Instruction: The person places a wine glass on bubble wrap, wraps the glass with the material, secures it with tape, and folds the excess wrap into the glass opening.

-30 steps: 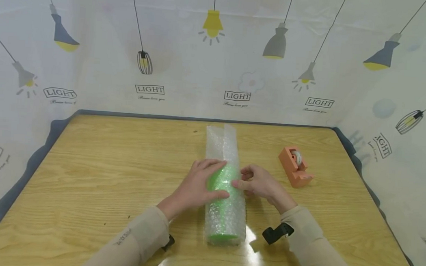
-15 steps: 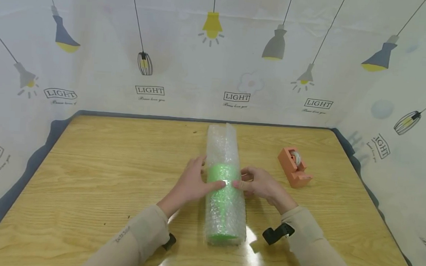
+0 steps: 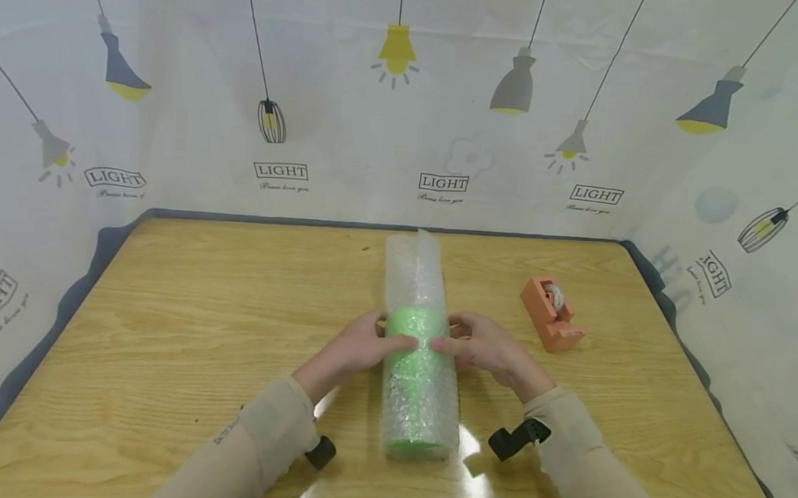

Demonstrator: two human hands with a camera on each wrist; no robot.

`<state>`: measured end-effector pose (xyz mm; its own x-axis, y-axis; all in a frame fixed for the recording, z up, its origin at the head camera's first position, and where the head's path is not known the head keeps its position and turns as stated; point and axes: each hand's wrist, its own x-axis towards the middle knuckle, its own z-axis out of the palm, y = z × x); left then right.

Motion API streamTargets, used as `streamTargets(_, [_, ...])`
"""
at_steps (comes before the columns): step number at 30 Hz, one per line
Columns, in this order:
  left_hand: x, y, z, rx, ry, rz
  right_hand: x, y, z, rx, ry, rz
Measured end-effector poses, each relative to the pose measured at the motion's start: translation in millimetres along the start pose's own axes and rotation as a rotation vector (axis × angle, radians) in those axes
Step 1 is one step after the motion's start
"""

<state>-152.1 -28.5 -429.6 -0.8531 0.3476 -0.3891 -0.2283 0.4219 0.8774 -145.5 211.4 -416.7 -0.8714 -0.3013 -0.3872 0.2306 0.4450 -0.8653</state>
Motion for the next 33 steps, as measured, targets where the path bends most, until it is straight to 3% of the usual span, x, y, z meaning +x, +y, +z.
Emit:
streamTargets(8, [-6.0, 7.6, -4.5, -0.058, 0.030, 0.086, -1.8, -7.8, 1.0, 0.067, 0.039, -0.086])
streamTargets(14, [-12.1, 16.6, -7.5, -0.033, 0.096, 0.121, -4.8, -14.4, 1.6, 0.056, 0.076, -0.123])
streamTargets(22, [-18.9, 27.1, -13.4, -0.004, 0.130, 0.201, -8.7, -22.4, 2.5, 0.039, 0.150, -0.166])
streamTargets(33, [-25.0, 40.5, -27.2, 0.086, 0.163, 0.355, -9.9, -34.2, 3.6, 0.029, 0.211, -0.326])
